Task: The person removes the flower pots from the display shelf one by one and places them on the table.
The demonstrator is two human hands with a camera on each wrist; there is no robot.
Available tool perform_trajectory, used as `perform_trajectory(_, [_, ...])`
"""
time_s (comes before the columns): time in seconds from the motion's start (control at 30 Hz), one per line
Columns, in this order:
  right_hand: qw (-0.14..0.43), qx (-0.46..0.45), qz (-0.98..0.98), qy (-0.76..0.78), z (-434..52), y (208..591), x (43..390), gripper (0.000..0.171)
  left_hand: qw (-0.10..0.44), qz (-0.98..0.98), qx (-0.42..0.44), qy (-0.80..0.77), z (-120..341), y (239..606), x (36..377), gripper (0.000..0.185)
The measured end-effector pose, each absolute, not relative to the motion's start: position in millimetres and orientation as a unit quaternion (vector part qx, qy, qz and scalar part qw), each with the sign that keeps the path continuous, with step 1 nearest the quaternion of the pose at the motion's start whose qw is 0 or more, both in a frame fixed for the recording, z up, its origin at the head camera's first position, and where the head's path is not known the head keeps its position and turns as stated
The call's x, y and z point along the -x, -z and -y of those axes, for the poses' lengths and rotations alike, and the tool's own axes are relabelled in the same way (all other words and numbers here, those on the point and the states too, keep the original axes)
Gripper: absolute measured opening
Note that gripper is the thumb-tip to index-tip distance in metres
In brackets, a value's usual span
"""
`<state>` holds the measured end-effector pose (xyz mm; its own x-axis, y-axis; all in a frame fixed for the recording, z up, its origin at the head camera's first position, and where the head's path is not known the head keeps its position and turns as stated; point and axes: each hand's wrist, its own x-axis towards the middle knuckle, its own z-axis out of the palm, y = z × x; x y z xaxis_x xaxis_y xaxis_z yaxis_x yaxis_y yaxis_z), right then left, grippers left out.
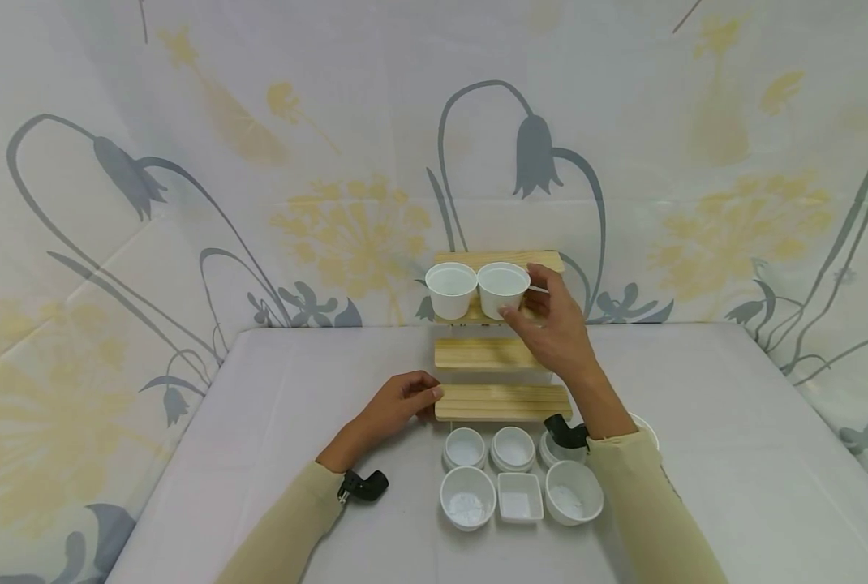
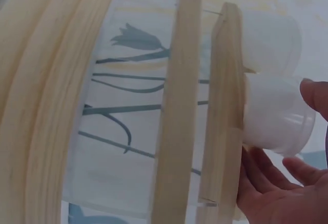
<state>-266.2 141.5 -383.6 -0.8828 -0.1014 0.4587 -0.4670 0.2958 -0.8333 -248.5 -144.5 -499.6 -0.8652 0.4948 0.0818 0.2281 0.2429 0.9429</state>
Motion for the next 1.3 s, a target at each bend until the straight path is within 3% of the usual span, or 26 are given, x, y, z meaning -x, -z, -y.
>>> perform_trajectory(0.57, [0.163,-0.166,0.823,-0.519,-141.4,392.2,272.6,0.083,0.12,-0.782,-0.234,-0.566,142.1,499.2,251.4,0.026])
perform_trajectory(1.3, [0.158,-0.164,0.823,-0.521,-140.3,391.0,270.5,0.079,0.12,-0.778,-0.229,-0.573,145.1,500.4,249.4,0.024])
